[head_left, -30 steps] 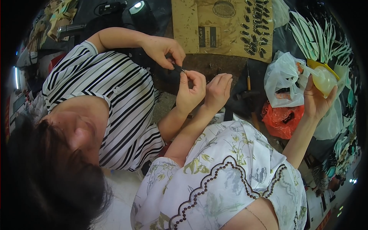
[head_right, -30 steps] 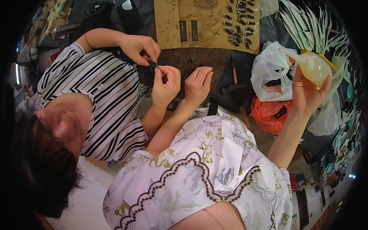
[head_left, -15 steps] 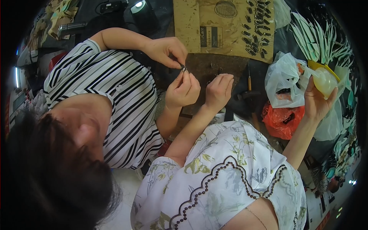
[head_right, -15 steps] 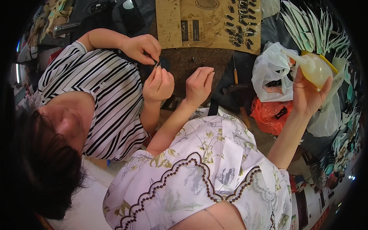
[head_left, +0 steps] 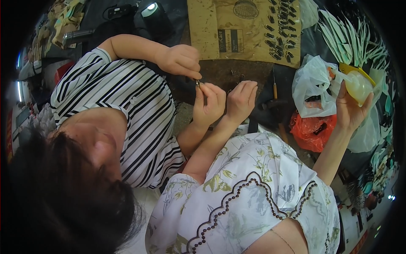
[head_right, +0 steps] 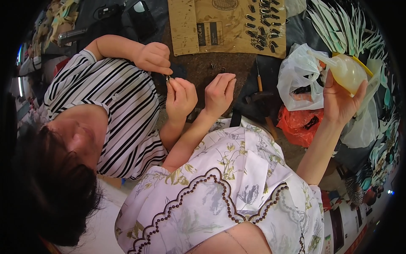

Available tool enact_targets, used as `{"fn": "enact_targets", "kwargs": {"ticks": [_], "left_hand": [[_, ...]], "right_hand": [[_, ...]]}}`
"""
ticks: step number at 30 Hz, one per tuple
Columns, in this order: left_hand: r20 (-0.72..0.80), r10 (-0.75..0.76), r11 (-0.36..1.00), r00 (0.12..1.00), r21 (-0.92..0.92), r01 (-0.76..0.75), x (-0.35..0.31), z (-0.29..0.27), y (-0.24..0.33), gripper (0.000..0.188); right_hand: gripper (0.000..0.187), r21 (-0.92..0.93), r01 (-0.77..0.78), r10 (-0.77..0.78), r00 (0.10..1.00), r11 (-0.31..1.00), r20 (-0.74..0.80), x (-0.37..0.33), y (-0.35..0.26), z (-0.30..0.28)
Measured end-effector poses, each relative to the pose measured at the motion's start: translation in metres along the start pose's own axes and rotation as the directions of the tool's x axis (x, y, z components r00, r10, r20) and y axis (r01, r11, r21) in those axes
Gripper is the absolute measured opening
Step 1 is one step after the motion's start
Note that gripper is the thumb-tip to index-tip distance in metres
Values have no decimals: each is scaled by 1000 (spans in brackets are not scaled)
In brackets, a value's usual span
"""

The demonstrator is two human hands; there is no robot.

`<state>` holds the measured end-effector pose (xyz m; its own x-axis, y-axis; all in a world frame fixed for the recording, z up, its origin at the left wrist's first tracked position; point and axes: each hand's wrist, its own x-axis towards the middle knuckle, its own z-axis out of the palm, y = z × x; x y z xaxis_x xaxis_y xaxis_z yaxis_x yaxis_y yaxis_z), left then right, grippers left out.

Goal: Applying glue from a squeeze bottle onto small metal or plastic components at a workbench.

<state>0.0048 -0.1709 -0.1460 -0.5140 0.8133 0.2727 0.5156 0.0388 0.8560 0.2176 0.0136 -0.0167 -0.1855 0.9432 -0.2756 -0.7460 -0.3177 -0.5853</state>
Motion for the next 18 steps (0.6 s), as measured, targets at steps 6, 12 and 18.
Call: {"fn": "enact_targets", "kwargs": {"ticks": [6, 12, 18], "left_hand": [[-6, 30, 1000, 1000, -4, -30, 0, -2, 1, 10], [6, 28, 1000, 1000, -4, -28, -1, -3, 2, 11], [8, 33, 999, 999, -2, -33, -2, -5, 3, 11]], "right_hand": [[51, 15, -32, 31, 996, 999, 85, -1, -1, 4], [51, -30, 23, -22, 1000, 999, 2, -5, 0, 9], [51, -6, 15, -15, 1000, 1000, 23, -8, -1, 7]]}}
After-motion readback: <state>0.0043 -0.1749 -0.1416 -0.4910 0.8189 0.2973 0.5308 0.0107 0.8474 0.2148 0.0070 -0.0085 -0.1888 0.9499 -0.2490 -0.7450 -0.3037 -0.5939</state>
